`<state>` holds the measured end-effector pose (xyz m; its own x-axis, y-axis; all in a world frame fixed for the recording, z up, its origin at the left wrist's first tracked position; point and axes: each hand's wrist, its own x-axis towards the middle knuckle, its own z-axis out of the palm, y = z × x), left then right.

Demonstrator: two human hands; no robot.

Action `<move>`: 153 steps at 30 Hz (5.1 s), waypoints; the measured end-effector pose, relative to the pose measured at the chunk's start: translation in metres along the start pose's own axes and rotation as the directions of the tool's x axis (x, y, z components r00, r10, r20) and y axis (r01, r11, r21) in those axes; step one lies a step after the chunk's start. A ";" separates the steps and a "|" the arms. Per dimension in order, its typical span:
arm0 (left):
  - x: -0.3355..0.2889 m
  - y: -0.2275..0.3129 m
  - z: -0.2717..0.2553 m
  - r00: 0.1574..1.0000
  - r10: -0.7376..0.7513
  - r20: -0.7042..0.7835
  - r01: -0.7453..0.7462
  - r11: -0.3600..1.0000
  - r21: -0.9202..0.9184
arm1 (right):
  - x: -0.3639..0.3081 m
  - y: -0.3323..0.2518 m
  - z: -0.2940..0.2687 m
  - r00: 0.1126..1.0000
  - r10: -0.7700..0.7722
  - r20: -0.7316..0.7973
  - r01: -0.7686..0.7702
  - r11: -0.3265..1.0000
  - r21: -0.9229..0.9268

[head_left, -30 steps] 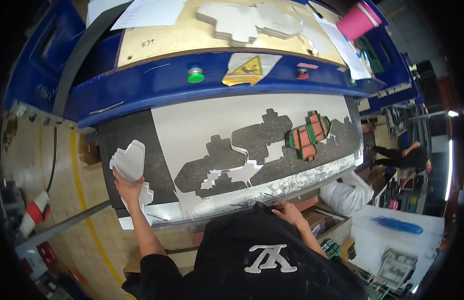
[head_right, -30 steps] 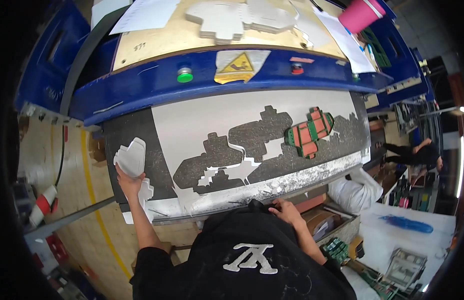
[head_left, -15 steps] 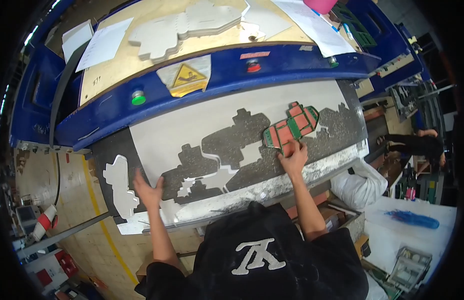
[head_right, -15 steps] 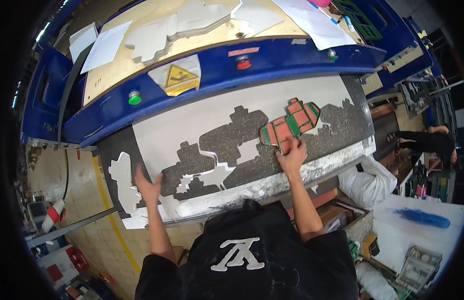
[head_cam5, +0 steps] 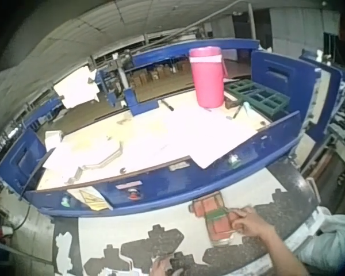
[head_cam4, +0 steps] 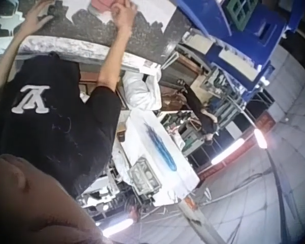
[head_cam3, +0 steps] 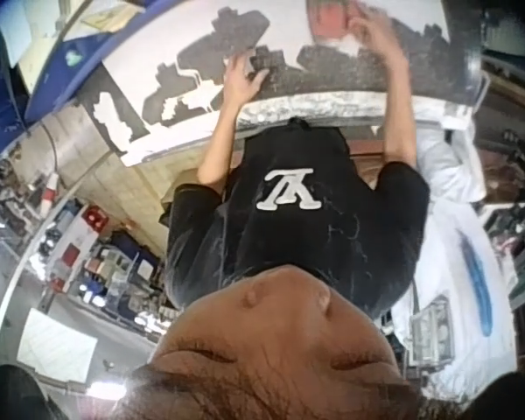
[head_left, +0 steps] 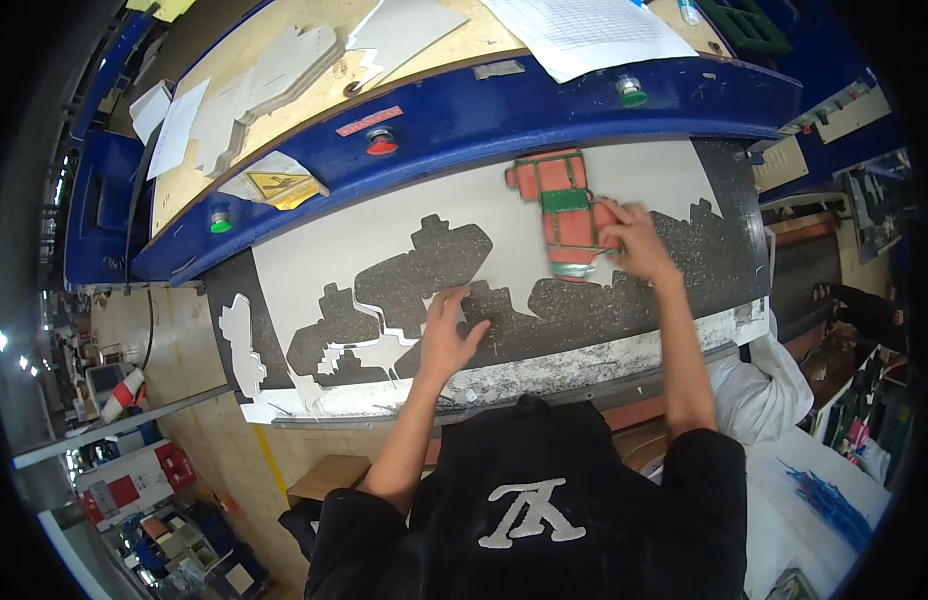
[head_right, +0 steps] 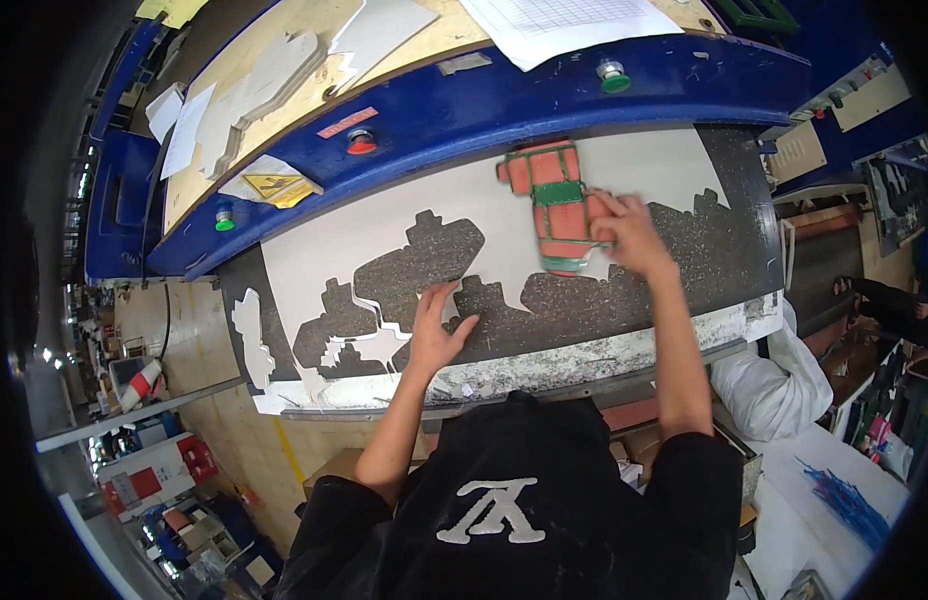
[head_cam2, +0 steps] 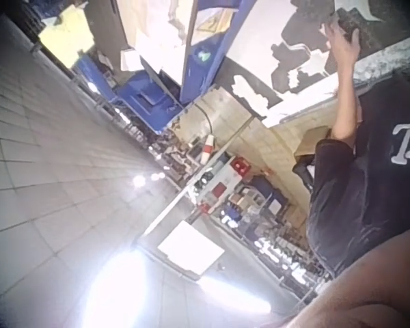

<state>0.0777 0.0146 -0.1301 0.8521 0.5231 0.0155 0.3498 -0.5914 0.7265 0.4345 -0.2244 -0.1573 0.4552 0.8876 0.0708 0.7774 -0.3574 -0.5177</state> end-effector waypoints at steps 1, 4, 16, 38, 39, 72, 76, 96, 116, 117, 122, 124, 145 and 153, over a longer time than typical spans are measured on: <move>0.004 0.007 0.007 0.999 -0.026 0.027 0.026 1.000 0.011 | -0.004 0.016 -0.014 0.996 -0.043 -0.075 0.026 0.978 -0.207; 0.020 0.023 0.024 0.996 -0.075 0.050 0.074 0.997 0.024 | -0.023 0.023 -0.013 0.925 0.125 -0.359 -0.163 0.984 -0.078; 0.119 0.023 0.076 0.998 -0.013 -0.055 0.024 0.982 0.190 | -0.039 0.022 0.054 0.814 0.371 -0.447 -0.366 0.925 0.101; 0.053 -0.004 0.116 0.901 -0.145 -0.409 0.114 0.988 -0.100 | 0.008 0.066 0.002 0.992 0.127 -0.006 -0.124 0.982 0.144; 0.054 -0.002 0.116 0.901 -0.156 -0.405 0.133 0.987 -0.085 | 0.007 0.066 0.002 0.997 0.071 -0.041 -0.064 0.986 0.152; 0.074 -0.011 0.079 0.958 -0.223 -0.182 0.149 0.926 -0.347 | -0.039 -0.007 0.037 0.849 0.285 -0.445 -0.225 0.957 0.183; 0.075 -0.012 0.083 0.967 -0.141 -0.214 0.140 0.990 -0.017 | -0.014 0.027 0.043 0.910 0.257 -0.327 -0.245 0.966 0.076; 0.061 0.005 0.132 0.978 -0.002 -0.208 0.024 0.995 0.101 | -0.012 0.068 0.030 0.922 0.300 -0.246 -0.243 0.941 0.236; 0.056 0.003 0.141 0.913 0.015 -0.408 -0.022 1.000 -0.014 | -0.008 0.090 0.032 0.963 0.158 -0.217 -0.125 0.979 0.161; 0.056 0.002 0.142 0.907 0.010 -0.422 -0.022 1.000 -0.023 | -0.009 0.091 0.032 0.964 0.173 -0.202 -0.153 0.982 0.112; 0.055 0.003 0.146 0.907 -0.003 -0.420 0.010 1.000 0.016 | -0.011 0.094 0.034 0.964 0.148 -0.221 -0.129 0.987 0.100; 0.055 0.003 0.146 0.906 0.001 -0.424 0.010 1.000 0.023 | -0.011 0.095 0.035 0.963 0.146 -0.227 -0.125 0.987 0.104; 0.054 0.008 0.142 0.906 -0.012 -0.422 0.027 0.999 0.029 | -0.002 0.062 0.021 0.963 0.225 -0.148 -0.162 0.922 0.350; 0.052 0.006 0.143 0.925 -0.053 -0.376 0.054 0.999 -0.007 | -0.006 0.077 0.023 0.977 0.197 -0.083 -0.172 0.955 0.242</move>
<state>0.1799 -0.0494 -0.2230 0.6233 0.7459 0.2346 0.3923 -0.5579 0.7313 0.4815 -0.2509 -0.2176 0.6340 0.7724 0.0377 0.5587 -0.4237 -0.7130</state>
